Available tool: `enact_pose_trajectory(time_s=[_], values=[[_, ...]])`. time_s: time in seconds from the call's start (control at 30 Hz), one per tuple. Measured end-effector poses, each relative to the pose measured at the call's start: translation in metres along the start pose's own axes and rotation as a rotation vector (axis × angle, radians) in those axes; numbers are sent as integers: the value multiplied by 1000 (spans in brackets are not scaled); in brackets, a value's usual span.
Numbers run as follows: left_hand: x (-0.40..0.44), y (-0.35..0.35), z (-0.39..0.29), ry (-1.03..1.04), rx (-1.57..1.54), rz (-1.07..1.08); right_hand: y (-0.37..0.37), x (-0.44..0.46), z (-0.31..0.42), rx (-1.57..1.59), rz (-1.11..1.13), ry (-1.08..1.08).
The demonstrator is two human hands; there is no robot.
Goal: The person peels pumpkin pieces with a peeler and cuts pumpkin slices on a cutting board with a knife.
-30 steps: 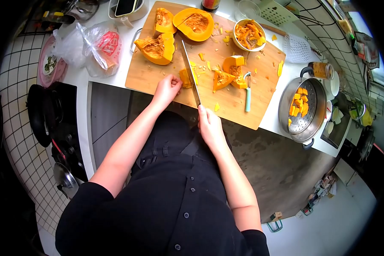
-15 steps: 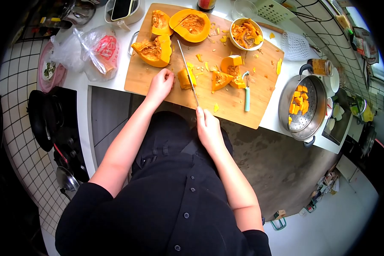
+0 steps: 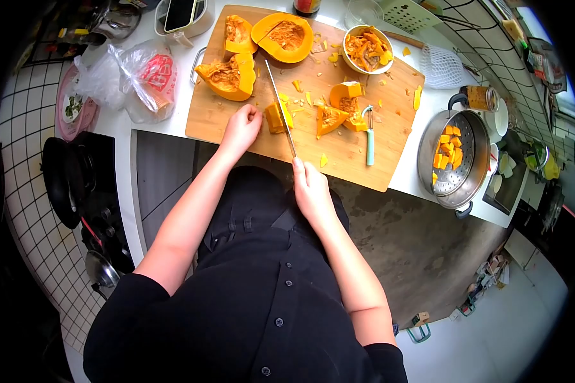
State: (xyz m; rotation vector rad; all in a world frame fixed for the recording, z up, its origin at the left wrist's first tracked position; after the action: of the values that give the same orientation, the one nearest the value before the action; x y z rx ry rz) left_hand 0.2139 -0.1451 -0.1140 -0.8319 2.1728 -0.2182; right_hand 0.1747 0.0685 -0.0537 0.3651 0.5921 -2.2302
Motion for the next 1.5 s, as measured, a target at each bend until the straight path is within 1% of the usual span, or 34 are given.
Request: enact_pose_trajectory(time_s=[0.03, 0.2, 0.27, 0.37, 0.47, 0.57, 0.67, 0.77, 0.87, 0.97, 1.07, 1.17, 1.27, 1.37, 1.47, 1.5], values=[[-2, 0, -1, -23, 25, 4, 0, 0, -1, 0, 2, 8], [-23, 13, -13, 226, 326, -225, -9, -2, 6, 7, -40, 15], [-33, 21, -22, 248, 423, -301, -14, -4, 9, 26, -56, 40], [-34, 29, -30, 316, 524, -334, -20, -8, 7, 79, -74, 84], [-29, 32, -33, 392, 521, -296, -23, -12, 5, 127, -76, 134], [-23, 33, -29, 508, 421, -173, -27, -17, 2, 106, -56, 136], [-20, 31, -24, 543, 348, -136, -27, -20, 0, 27, -20, 110], [-24, 24, -24, 582, 309, -189, -25, -17, -8, -35, -18, 50], [-33, 12, -29, 562, 199, -246, -19, -14, -12, 24, -6, -7], [-28, 8, -19, 419, 149, -198, -18, -12, -10, 32, 1, -7], [-29, 2, -29, 356, 108, -158, -16, -11, -14, 66, 5, 5], [-32, -4, -50, 339, 66, -138, -16, -10, -12, 66, 12, 15], [-32, -8, -65, 371, 36, -162, -15, -9, -10, 52, 10, 4], [-27, -9, -73, 355, 31, -130, -15, -8, -15, 18, 25, -17], [-25, -12, -83, 353, 19, -146, -16, -7, -10, -35, 16, -24], [-23, -9, -83, 292, 62, -128, -17, -7, -4, -80, 18, -34]])
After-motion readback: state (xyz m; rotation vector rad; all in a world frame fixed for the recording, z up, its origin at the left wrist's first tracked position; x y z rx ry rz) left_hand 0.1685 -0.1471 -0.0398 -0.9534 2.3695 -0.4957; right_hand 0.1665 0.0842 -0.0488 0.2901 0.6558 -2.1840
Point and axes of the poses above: each hand's wrist, its own x-axis towards the middle knuckle, its own y-axis out of the palm, z = x × y, the point moved 8 cm from there along x, towards the middle knuckle, and after that the axes turned 15 degrees about -y, right-handed, at the moved point
